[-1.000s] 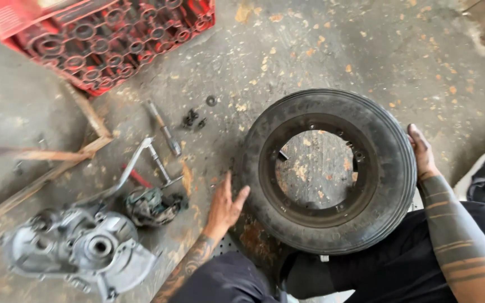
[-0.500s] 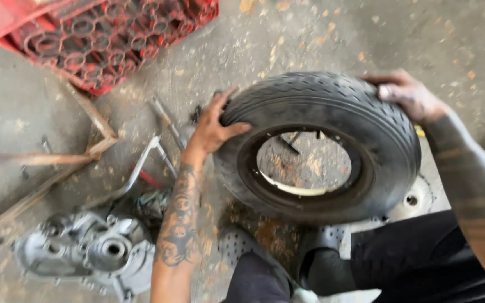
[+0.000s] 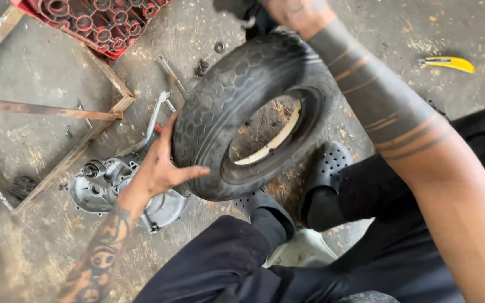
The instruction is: Cleaning the inner rim of a motorcycle tire by scraping off debris and wiping it with a rag
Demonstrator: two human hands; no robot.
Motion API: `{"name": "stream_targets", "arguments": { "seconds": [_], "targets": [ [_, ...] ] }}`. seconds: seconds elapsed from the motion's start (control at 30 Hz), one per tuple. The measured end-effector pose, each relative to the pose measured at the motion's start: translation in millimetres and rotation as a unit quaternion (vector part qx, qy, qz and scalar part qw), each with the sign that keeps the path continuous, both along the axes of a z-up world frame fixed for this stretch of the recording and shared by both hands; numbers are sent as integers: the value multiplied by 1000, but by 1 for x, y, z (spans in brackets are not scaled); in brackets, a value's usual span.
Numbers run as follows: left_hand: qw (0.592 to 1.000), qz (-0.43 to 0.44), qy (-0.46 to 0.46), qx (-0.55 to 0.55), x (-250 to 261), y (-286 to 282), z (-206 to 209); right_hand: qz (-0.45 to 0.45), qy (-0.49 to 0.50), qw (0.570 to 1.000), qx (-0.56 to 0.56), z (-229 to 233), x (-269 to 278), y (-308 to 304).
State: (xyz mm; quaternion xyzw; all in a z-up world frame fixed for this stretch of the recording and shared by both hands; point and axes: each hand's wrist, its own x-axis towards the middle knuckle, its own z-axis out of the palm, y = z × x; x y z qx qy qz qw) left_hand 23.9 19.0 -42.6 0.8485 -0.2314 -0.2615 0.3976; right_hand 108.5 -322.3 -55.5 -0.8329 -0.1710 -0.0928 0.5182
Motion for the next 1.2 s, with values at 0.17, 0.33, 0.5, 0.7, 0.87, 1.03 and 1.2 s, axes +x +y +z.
{"name": "stream_targets", "arguments": {
  "seconds": [0.17,0.33,0.5,0.7,0.87,1.03,1.2],
  "targets": [
    [997,16,-9,69,-15,-39,29,-167,66,980,82,-34,-86,-124],
    [989,118,-6,86,-51,-75,43,-311,126,929,157,-65,-159,-229],
    [967,253,2,36,-91,-82,34,-343,266,900,36,-139,-164,-243],
    [939,338,-52,36,-128,-60,-2,-140,367,856,-336,-197,-163,-192],
    [919,389,28,48,-115,-38,-4,-144,382,788,-461,-261,-178,-205],
    [935,355,-5,0,-92,-19,-30,-192,465,786,-359,-303,-177,-257],
    [938,339,-55,-41,-81,7,-63,-485,404,669,-393,-339,-175,-401]
  ]
}}
